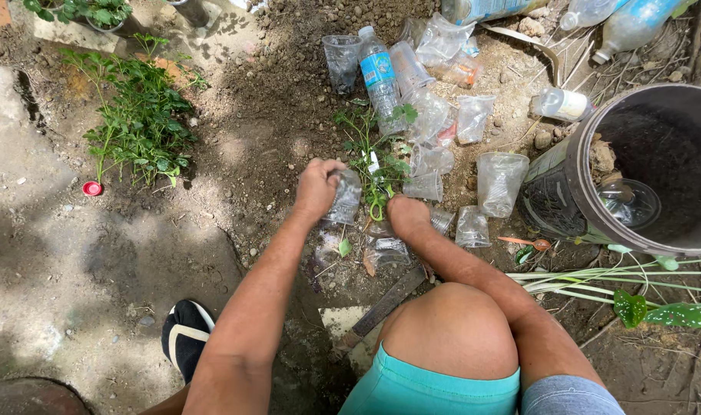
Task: The person uses shears to cut a plastic cup, digs a small hole in the dirt by hand, and then places a small plant into the soil.
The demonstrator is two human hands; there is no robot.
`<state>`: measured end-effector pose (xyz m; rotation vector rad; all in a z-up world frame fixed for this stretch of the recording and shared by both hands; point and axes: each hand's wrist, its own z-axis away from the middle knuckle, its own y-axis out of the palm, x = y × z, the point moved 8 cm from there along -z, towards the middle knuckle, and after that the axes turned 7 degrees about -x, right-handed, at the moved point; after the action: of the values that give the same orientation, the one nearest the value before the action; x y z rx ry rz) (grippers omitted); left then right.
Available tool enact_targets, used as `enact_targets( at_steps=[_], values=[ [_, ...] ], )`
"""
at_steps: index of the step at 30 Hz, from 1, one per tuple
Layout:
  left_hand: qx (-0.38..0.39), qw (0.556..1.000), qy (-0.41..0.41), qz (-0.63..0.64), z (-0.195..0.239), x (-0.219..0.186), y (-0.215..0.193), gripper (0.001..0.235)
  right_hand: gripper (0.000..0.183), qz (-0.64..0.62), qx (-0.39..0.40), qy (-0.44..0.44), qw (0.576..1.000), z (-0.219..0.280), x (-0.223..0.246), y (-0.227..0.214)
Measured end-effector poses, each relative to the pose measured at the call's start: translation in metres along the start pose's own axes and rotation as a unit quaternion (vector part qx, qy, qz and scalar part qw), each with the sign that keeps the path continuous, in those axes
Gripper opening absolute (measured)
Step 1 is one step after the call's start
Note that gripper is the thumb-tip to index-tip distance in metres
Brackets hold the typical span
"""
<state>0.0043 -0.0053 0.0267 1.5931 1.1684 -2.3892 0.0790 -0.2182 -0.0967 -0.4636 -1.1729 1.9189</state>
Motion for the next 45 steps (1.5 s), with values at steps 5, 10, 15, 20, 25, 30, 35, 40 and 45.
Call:
enact_targets(
  at_steps=[5,10,15,20,25,30,35,40,45],
  values=[
    [0.034,0.980,0.022,-0.194,0.007,-0.002,0.036,0.071,0.031,0.025,0.004,0.002,1.000,-0.003,0.004,-0.006],
    [0.049,0.954,0.157,-0.250,0.051,-0.047,0.064,0.077,0.047,0.059,-0.006,0.015,0.998,-0.009,0.007,-0.010],
    [0.260,0.928,0.088,-0.253,0.064,-0.027,0.096,0.085,0.039,0.037,0.025,0.029,0.999,0.022,0.002,-0.059],
    [0.213,0.950,0.016,-0.230,0.026,0.004,0.101,0.100,0.041,-0.079,0.024,0.046,0.996,0.069,-0.043,-0.119],
    [0.155,0.987,-0.031,0.043,0.010,-0.006,0.129,0.043,0.042,-0.204,-0.099,-0.008,0.974,0.109,-0.071,-0.167],
    [0.288,0.775,-0.159,0.540,0.026,-0.063,0.144,0.039,0.030,-0.222,-0.297,-0.075,0.926,0.118,-0.027,-0.205],
    [0.136,0.783,-0.082,0.602,0.008,-0.108,0.102,0.035,0.049,-0.230,-0.338,-0.041,0.912,0.125,-0.012,-0.221],
    [0.129,0.842,0.046,0.522,0.021,-0.146,0.086,0.041,0.053,-0.190,-0.332,-0.050,0.923,0.107,-0.015,-0.214],
    [0.147,0.853,0.069,0.496,0.029,-0.163,0.071,0.050,0.053,-0.339,-0.387,-0.162,0.842,0.109,-0.015,-0.225]
  ],
)
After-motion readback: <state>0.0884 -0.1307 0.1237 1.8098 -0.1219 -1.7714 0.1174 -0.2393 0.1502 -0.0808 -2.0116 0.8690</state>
